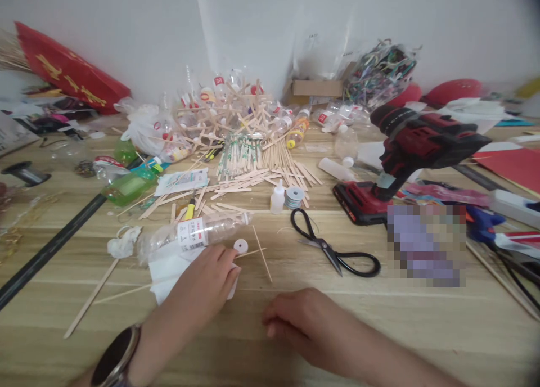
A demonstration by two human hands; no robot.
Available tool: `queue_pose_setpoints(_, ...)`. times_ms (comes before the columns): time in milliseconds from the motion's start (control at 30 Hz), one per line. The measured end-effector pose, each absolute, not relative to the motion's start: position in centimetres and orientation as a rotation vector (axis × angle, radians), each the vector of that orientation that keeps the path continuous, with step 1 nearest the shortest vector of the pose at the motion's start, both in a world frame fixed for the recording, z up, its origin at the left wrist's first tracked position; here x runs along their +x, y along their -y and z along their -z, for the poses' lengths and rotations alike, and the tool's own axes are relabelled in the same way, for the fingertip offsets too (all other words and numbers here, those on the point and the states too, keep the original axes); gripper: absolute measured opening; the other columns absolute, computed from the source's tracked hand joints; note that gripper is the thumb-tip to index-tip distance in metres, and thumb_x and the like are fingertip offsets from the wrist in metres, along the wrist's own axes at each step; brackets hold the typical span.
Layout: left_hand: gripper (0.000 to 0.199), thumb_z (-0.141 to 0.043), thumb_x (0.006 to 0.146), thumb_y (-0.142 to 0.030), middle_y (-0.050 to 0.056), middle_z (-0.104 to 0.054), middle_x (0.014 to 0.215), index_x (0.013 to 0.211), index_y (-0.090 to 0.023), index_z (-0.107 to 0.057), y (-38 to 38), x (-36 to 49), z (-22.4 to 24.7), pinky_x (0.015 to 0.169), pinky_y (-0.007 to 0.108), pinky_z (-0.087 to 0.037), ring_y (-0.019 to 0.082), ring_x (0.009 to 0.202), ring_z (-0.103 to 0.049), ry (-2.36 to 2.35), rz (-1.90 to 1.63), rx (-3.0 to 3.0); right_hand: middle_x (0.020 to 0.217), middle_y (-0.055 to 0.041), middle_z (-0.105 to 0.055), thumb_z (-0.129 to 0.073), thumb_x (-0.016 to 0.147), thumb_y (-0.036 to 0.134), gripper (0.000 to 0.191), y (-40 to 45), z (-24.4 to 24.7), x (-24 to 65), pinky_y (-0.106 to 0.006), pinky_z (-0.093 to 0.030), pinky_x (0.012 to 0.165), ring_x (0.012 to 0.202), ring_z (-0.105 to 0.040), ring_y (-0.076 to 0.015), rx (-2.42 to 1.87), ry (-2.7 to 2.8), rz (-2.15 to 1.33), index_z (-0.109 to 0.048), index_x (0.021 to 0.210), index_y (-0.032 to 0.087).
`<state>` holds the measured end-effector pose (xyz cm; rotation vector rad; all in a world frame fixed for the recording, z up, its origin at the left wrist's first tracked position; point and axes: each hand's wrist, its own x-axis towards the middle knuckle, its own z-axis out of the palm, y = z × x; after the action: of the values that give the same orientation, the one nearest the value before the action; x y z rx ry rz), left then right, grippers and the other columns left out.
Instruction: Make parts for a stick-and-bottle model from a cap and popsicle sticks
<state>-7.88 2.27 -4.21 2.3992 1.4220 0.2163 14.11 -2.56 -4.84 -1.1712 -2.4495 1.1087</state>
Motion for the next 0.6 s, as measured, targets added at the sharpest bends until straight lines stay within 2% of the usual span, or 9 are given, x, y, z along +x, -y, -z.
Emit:
queue_pose_setpoints(100,0.024,-0.038,0.094,-0.024,0.012,-0.066,0.096,0.097,-0.018,-0.062,-1.9,-7.7,3.6,0.087,0.044,-0.041,0.030,0.094,-0.057,-1.364,-0.452,2.495,0.085,-0.0026,-0.075,-0.051,0.092,0.019,0.020,2.5,4.9,14.2,-0.023,-0.043,0.065,0.076,-0.068,-0.0176,-1.175,2.449,-1.117,-0.071,0.093,0.021)
queue_pose_setpoints(200,0.024,-0.036,0.095,-0.022,0.007,-0.062,0.081,0.081,-0.020,-0.056,-1.3,-7.1,3.1,0.076,0.039,-0.041,0.026,0.081,-0.056,-1.334,-0.561,2.402,0.081,-0.0019,-0.074,-0.051,0.092,0.020,0.020,2.4,5.2,14.1,-0.023,-0.041,0.063,0.073,-0.067,-0.0162,-1.175,2.421,-1.109,-0.071,0.089,0.020)
queue_pose_setpoints(400,0.027,-0.036,0.099,-0.032,-0.001,-0.053,0.070,0.076,-0.022,-0.047,0.1,-4.9,2.8,0.061,0.028,-0.036,0.018,0.065,-0.049,-1.197,-0.433,1.907,0.079,-0.0013,-0.071,-0.049,0.091,0.018,0.020,2.1,5.4,14.0,-0.022,-0.044,0.063,0.069,-0.063,-0.0136,-1.224,2.005,-1.070,-0.069,0.091,0.020)
queue_pose_setpoints(600,0.037,-0.034,0.100,-0.046,-0.005,-0.047,0.062,0.073,-0.023,-0.044,0.2,-3.7,3.8,0.053,0.025,-0.031,0.014,0.057,-0.044,-1.045,-0.380,1.611,0.067,0.0022,-0.065,-0.053,0.088,0.020,0.017,2.0,4.6,14.4,-0.021,-0.043,0.054,0.056,-0.056,-0.0115,-1.266,1.798,-0.952,-0.070,0.089,0.022)
